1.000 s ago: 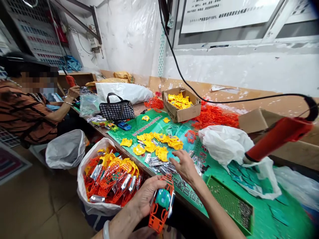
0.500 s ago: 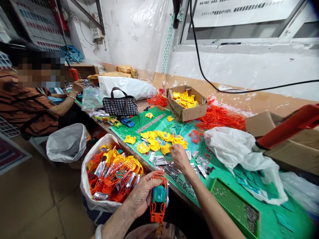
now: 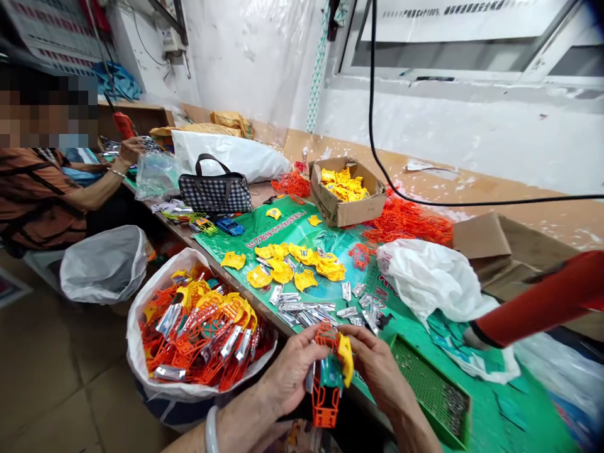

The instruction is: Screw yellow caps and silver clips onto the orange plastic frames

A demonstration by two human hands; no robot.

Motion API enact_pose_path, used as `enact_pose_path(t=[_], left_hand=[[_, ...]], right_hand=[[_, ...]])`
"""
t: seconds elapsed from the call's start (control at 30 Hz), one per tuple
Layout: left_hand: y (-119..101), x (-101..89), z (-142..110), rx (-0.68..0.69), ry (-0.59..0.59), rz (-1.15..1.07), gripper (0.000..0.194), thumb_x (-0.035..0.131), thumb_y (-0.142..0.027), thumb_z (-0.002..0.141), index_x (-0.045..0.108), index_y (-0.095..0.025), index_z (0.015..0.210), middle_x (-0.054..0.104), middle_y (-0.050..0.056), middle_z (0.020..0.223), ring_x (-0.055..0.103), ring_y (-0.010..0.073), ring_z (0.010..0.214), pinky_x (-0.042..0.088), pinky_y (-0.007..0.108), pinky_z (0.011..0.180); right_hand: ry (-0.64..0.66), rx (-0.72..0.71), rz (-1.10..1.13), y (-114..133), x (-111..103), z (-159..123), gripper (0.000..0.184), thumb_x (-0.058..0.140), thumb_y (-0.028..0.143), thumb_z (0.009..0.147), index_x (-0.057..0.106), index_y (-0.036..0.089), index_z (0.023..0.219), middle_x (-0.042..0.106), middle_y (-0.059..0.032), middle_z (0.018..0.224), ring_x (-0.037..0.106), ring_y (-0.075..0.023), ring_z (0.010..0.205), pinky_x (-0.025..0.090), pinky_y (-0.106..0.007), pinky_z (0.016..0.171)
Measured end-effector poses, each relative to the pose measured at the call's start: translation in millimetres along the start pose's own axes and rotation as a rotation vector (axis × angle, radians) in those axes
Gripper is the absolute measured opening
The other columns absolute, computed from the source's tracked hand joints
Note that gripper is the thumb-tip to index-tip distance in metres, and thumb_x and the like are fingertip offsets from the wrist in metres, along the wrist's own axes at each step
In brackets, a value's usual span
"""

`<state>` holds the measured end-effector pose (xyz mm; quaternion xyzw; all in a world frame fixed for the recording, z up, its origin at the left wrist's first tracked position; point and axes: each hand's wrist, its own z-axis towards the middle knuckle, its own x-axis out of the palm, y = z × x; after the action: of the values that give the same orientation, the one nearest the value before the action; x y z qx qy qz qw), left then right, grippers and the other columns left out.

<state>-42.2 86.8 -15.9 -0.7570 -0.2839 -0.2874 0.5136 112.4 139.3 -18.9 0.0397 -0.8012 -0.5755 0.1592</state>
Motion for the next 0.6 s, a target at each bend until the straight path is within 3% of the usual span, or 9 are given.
enact_pose_path(t=[0.1, 0.17, 0.23, 0.47, 0.6], left_hand=[[8.9, 7.7, 0.8, 0.078, -0.008, 0.052, 0.044, 0.075, -0.016, 0.070, 0.069, -0.016, 0.113, 0.074, 0.009, 0.099, 0.069, 0.0195, 0.084, 0.051, 0.026, 0.075], [10.6, 10.5, 0.7, 0.125, -0.030, 0.073, 0.043, 0.074, -0.018, 0.071, 0.069, -0.016, 0.114, 0.074, 0.009, 0.101, 0.068, 0.0211, 0.091, 0.050, 0.027, 0.080], [9.9, 12.5, 0.1, 0.152, -0.033, 0.100, 0.043, 0.074, -0.018, 0.072, 0.069, -0.017, 0.114, 0.074, 0.008, 0.103, 0.066, 0.0222, 0.095, 0.049, 0.028, 0.082], [3.2, 15.8, -3.9, 0.133, 0.055, 0.282, 0.045, 0.062, -0.014, 0.078, 0.065, -0.019, 0.122, 0.073, 0.004, 0.106, 0.065, 0.0223, 0.098, 0.048, 0.030, 0.087], [-1.0, 16.9, -4.6, 0.215, 0.043, 0.556, 0.051, 0.057, -0.010, 0.077, 0.062, -0.021, 0.127, 0.068, 0.005, 0.120, 0.060, 0.0250, 0.111, 0.045, 0.034, 0.099]], right_hand=[[-0.089, -0.057, -0.122, -1.5, 7.6, -3.0, 0.053, 0.073, 0.059, 0.067, 0.073, 0.016, 0.098, 0.076, -0.0093, 0.092, 0.069, -0.0233, 0.081, 0.055, -0.033, 0.075], [-0.120, -0.122, -0.214, -2.4, 10.7, -6.7, 0.057, 0.070, 0.060, 0.071, 0.072, 0.018, 0.108, 0.073, -0.0112, 0.113, 0.066, -0.0288, 0.106, 0.051, -0.040, 0.095], [-0.098, -0.151, -0.243, -4.3, 11.0, -10.4, 0.059, 0.071, 0.056, 0.071, 0.068, 0.019, 0.118, 0.067, -0.0106, 0.127, 0.059, -0.0302, 0.121, 0.044, -0.043, 0.105], [0.133, -0.069, 0.048, -2.3, 1.4, -20.5, 0.060, 0.081, 0.043, 0.068, 0.065, 0.025, 0.123, 0.066, -0.0082, 0.129, 0.059, -0.0278, 0.123, 0.040, -0.044, 0.109], [0.156, -0.076, 0.094, 2.2, 2.2, -25.0, 0.054, 0.084, 0.032, 0.065, 0.068, 0.028, 0.116, 0.070, -0.0073, 0.121, 0.069, -0.0257, 0.103, 0.052, -0.041, 0.095]])
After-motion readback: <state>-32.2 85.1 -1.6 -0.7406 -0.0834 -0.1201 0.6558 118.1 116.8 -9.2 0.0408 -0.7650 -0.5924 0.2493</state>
